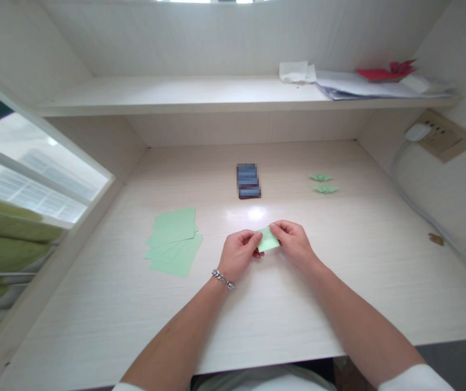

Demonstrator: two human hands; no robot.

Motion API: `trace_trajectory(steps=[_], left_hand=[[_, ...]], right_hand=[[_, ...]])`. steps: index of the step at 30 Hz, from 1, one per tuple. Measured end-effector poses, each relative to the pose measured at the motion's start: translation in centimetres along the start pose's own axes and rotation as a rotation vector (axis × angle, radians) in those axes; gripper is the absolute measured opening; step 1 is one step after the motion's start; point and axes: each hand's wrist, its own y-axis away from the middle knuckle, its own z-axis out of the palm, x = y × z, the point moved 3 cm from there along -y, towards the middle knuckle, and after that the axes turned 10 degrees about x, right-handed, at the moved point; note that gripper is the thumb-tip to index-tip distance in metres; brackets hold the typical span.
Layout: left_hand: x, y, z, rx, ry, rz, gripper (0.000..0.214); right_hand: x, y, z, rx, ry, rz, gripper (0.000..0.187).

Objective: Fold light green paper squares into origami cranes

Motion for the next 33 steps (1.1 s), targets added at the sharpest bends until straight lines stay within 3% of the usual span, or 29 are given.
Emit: trace_trajectory(steps=[11, 24, 29, 33], left_hand=[[-1.3, -0.5, -0.1, -0.047, 0.211, -0.082, 0.033], [-0.1, 0.1, 0.0, -0.087, 0.108, -0.102, 0.028], [-0.6, 0.0, 0.0, -0.046, 0.174, -0.125, 0.028], [-1.0, -0.2, -0.2, -0.034, 0.154, -0.087, 0.03]], right_hand=[[0.1, -0.4, -0.5, 0.062, 0.11, -0.066, 0.028], [-0.8, 0.0, -0.5, 0.072, 0.127, -0.12, 0.026], [-0.3, 0.1, 0.0, -0.056, 0.032, 0.013, 0.038], [-0.3, 0.3, 0.1, -0.153, 0.09, 0.037, 0.032]])
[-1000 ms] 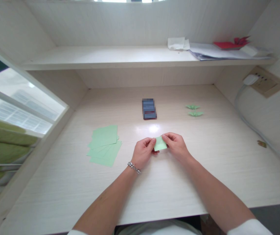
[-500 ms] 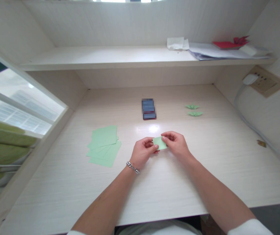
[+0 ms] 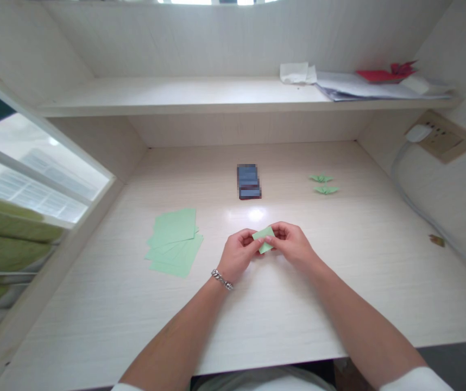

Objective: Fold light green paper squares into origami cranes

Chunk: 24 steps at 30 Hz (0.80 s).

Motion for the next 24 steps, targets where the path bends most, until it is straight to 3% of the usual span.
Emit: trace_trajectory(steps=[3, 8, 11, 16, 19, 24], left_hand=[[0.1, 0.0, -0.1, 0.026, -0.031, 0.043, 0.032], [0.4, 0.0, -0.1, 0.029, 0.003, 0.029, 0.028], [0.6, -0.1, -0.2, 0.02, -0.015, 0.068, 0.027], [0.8, -0.5, -0.8, 0.107, -0.077, 0.15, 0.026], [0.8, -0.6, -1.2, 0.162, -0.073, 0.138, 0.025], [1.0, -0.5, -1.1, 0.075, -0.039, 0.077, 0.023]], right_hand=[[-0.2, 0.0, -0.2, 0.012, 0.049, -0.021, 0.032], [-0.6, -0.1, -0.7, 0.211, -0.014, -0.101, 0.039], [-0.7, 0.1, -0.5, 0.174, -0.036, -0.068, 0.044], [-0.5, 0.2, -0.2, 0.154, -0.105, 0.002, 0.051], [0.3, 0.1, 0.0, 0.112, -0.186, 0.118, 0.042], [0.5, -0.1, -0.1, 0.12, -0.13, 0.137, 0.033]])
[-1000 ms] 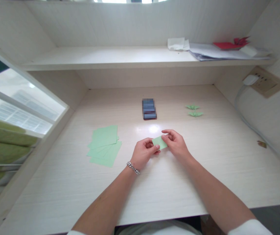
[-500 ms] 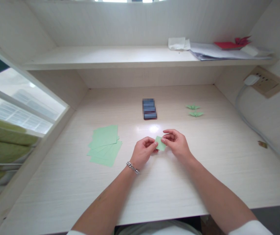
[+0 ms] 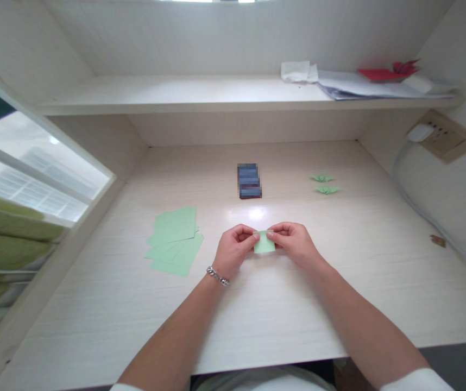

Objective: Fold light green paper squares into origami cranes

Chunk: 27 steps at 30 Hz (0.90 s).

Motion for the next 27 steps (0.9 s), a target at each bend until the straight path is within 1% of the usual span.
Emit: trace_trajectory(steps=[3, 7, 11, 13, 18, 23, 27], left_hand=[[0.0, 0.0, -0.1, -0.033, 0.0, -0.009, 0.023], [0.1, 0.1, -0.2, -0.029, 0.005, -0.011, 0.023], [0.4, 0.2, -0.1, -0.089, 0.029, -0.067, 0.022], [0.5, 0.3, -0.1, -0.107, 0.018, -0.08, 0.023], [0.5, 0.3, -0.3, -0.081, 0.048, -0.082, 0.022], [0.4, 0.2, -0.4, -0.124, 0.08, -0.117, 0.022], [0.6, 0.2, -0.5, -0.137, 0.062, -0.115, 0.024]], right_hand=[[-0.3, 0.1, -0.1, 0.008, -0.007, -0.01, 0.034], [-0.3, 0.2, 0.1, -0.075, -0.027, 0.054, 0.032], [-0.7, 0.4, -0.1, -0.095, 0.102, -0.011, 0.028], [-0.9, 0.5, -0.2, -0.103, 0.119, -0.038, 0.027], [-1.4, 0.9, 0.2, -0.137, 0.097, -0.005, 0.029], [-1.6, 1.1, 0.2, -0.153, 0.132, 0.011, 0.028], [-1.4, 1.1, 0.1, -0.184, 0.141, 0.006, 0.028]])
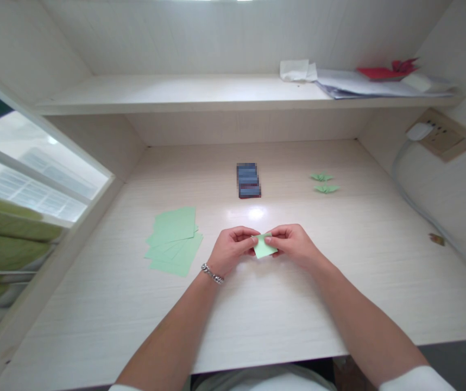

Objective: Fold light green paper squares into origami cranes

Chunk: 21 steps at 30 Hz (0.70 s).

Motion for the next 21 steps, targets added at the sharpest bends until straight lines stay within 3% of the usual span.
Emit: trace_trajectory(steps=[7, 21], left_hand=[[0.21, -0.08, -0.22, 0.017, -0.01, 0.029, 0.016], [0.83, 0.29, -0.18, -0.038, 0.045, 0.025, 0.007]], right_hand=[[0.17, 0.02, 0.09, -0.022, -0.091, 0.036, 0.034], [-0.14, 0.29, 0.1, -0.103, -0.236, 0.07, 0.021]])
